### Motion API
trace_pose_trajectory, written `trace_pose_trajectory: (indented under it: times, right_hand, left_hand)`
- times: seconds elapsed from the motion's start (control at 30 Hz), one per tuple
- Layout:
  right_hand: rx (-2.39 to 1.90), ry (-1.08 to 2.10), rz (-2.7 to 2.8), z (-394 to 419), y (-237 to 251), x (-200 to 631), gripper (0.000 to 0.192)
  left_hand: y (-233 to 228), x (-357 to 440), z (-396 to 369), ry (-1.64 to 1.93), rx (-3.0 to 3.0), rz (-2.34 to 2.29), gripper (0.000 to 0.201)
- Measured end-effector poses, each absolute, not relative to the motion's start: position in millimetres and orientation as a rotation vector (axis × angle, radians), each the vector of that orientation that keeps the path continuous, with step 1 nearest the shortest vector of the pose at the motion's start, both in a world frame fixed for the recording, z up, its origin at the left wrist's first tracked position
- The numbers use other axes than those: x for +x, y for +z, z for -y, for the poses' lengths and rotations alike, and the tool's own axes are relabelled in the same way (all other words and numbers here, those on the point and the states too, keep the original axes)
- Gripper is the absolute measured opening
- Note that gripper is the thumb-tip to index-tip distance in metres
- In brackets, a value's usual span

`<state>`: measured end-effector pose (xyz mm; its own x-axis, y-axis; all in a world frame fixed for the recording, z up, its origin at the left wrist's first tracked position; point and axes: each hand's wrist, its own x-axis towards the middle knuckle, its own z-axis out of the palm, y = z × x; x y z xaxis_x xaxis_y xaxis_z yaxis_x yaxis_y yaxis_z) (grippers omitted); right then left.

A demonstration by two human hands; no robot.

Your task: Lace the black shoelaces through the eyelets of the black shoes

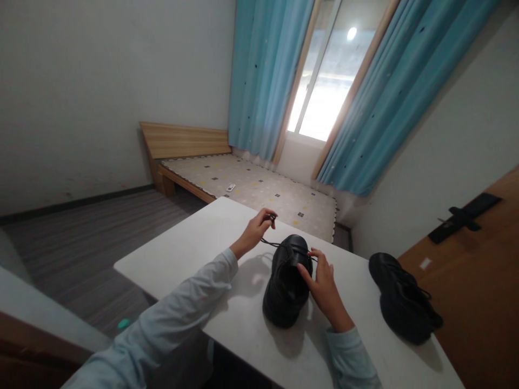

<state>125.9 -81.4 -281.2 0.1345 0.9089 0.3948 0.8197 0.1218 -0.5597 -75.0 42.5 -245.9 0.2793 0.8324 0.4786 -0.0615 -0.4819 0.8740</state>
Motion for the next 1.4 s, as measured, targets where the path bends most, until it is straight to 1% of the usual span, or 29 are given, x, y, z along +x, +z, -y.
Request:
trace_pose_trajectory:
  times: [0.2, 0.33, 0.6, 1.0, 1.2, 1.4]
  right_hand:
    - [-1.692, 0.148, 1.68, 80, -279, 123, 0.039]
    - [-1.678, 0.13, 1.684, 80, -279, 122, 0.039]
    - [-1.653, 0.103, 1.688, 79, -279, 122, 0.037]
    - [-1.667, 0.124, 1.686, 80, -276, 122, 0.038]
    - [-1.668, 0.126, 1.689, 80, -277, 122, 0.039]
    - [-1.672, 0.135, 1.688, 79, -279, 123, 0.04]
  left_hand:
    - [-262, -65, -35, 0.98, 2.253, -0.763, 0.025]
    - [-274, -63, -39, 0.853, 2.394, -0.808, 0.021]
    - [-272, -61, -36, 0.735, 2.48, -0.911, 0.013]
    - [-273, -60, -33, 0.651, 2.473, -1.085, 0.01]
    - [-275, -63, -37, 0.555, 2.444, -1.254, 0.015]
    - [-277, -64, -38, 0.352, 2.456, -1.417, 0.021]
